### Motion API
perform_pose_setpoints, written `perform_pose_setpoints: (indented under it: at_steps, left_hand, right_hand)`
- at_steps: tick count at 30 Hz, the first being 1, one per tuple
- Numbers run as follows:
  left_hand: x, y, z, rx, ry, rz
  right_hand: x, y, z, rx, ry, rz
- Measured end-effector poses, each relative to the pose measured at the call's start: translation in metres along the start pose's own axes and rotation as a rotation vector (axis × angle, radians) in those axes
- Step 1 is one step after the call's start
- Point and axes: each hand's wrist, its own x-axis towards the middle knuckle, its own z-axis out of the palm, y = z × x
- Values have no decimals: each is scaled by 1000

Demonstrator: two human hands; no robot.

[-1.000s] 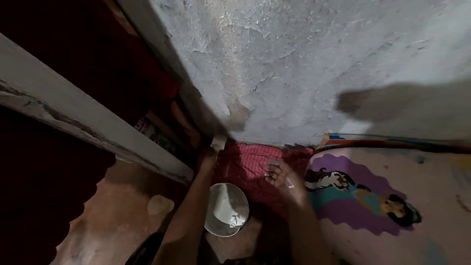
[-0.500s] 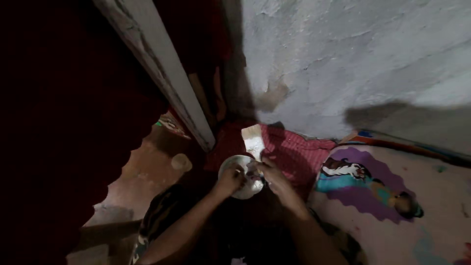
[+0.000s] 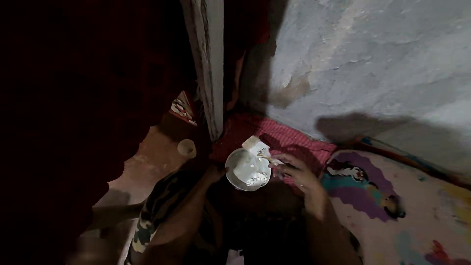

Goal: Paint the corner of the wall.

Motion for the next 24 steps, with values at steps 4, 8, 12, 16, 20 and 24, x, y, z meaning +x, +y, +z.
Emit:
perform_pose_setpoints:
  at_steps: [4, 8, 12, 16, 20, 24]
  left_hand:
    - [6, -2, 2, 0, -31, 13]
    - [4, 1, 2, 30, -36, 50]
    - [1, 8, 0, 17, 65, 133]
    - [3, 10, -7, -113, 129, 142]
    - [14, 1, -2, -398, 143, 143]
    - [12, 4, -3, -480, 125, 173]
  right_hand:
    - [1, 8, -2, 36, -96, -193]
    - [2, -2, 16, -271, 214, -237]
    - [-4, -10, 25, -357, 239, -261]
    - [-13, -16, 33, -574, 181, -157]
    - [-9, -17, 44, -821, 115, -32]
    - [1, -14, 52, -960, 11, 141]
